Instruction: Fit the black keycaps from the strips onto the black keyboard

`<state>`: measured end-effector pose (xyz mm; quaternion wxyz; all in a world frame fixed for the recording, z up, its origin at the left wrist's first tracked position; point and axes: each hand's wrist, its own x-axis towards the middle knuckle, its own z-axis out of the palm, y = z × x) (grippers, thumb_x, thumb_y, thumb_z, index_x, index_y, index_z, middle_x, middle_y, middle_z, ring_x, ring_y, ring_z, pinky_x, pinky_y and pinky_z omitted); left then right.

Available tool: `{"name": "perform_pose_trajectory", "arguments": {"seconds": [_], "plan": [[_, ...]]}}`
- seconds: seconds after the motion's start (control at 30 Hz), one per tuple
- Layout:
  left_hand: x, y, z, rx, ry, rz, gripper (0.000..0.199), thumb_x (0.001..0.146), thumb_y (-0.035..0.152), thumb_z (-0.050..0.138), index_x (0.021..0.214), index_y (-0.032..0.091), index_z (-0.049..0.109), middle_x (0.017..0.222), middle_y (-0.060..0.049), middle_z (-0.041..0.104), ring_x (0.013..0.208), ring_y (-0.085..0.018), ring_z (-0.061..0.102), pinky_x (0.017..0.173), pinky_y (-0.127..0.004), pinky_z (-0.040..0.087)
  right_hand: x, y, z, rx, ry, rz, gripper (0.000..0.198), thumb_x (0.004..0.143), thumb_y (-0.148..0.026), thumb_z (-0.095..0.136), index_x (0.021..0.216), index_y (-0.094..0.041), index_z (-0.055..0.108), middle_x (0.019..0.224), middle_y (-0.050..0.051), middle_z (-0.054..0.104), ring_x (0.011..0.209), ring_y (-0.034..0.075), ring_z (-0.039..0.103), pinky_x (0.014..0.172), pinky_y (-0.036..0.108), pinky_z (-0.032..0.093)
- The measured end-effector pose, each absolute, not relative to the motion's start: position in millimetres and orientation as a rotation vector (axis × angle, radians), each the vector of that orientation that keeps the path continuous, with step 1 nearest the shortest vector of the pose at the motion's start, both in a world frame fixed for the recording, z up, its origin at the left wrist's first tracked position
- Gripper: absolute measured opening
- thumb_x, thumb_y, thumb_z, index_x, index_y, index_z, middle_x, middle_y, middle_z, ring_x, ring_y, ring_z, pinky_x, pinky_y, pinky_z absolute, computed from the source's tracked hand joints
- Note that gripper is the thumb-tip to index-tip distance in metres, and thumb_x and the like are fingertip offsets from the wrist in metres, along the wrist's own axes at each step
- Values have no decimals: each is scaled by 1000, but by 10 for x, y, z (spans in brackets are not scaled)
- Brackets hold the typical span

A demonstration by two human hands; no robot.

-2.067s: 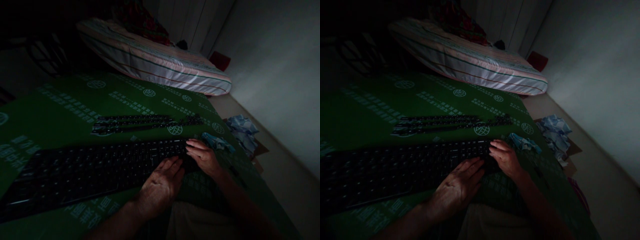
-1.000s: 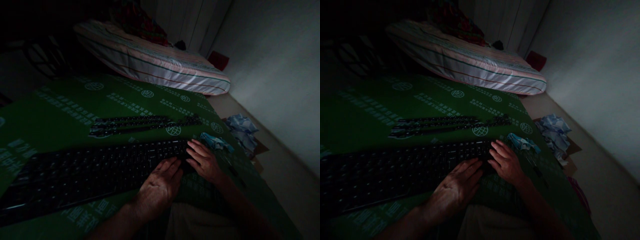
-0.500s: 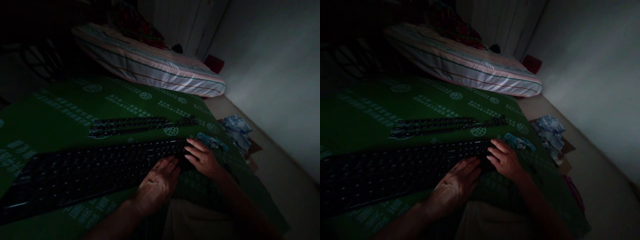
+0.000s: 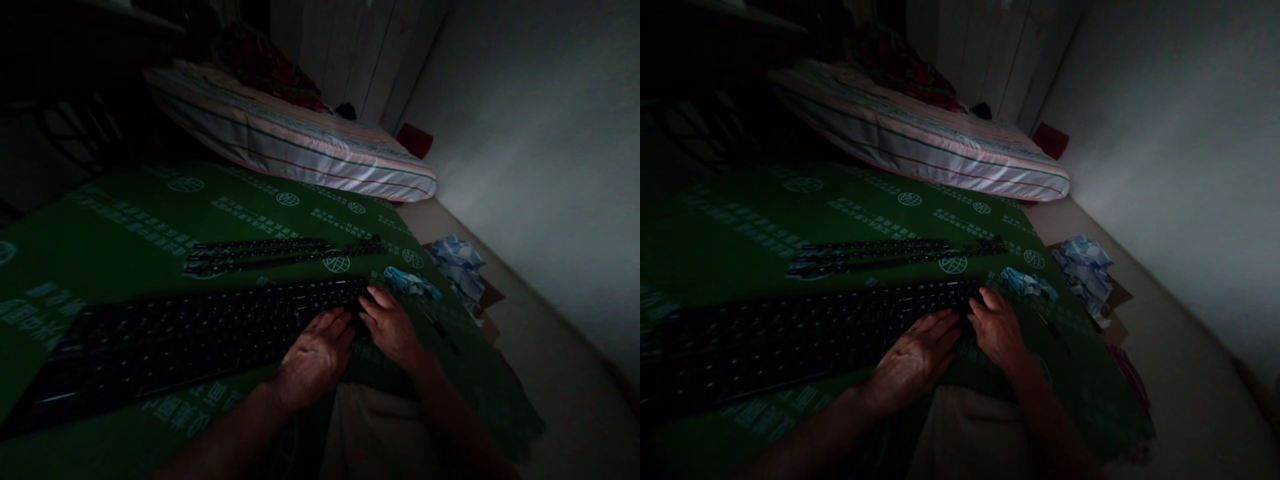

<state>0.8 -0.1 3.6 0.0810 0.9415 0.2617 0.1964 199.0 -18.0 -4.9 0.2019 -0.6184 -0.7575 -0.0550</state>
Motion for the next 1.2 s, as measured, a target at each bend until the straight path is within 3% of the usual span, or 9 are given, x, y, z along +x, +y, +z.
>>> {"name": "perform_pose_trajectory", "arguments": {"seconds": [0.57,0.73,1.2], "plan": [[3,24,-46,2809,765,610,30,84,22,51,111,15,59,127,-12,57,123,-26,46,105,-42,37,1936,-82,-138,-1833,-2026,-225,34,90,-28,45,116,-17,64,131,16,51,122,28,48,101,45,44],[-1,28,-53,2808,768,626,30,84,22,51,111,16,60,127,-12,57,123,-26,46,104,-43,38,1975,-100,-149,-1791,-1846,-217,36,91,-27,42,119,-18,62,123,14,58,115,25,53,100,43,46],[-9,23,-8,2819,758,595,31,84,20,52,114,14,58,127,-12,58,123,-26,47,104,-42,38,1876,-153,-242,-1799,-1881,-273,27,87,-22,48,105,-20,69,121,13,59,114,25,54,96,42,48]]}}
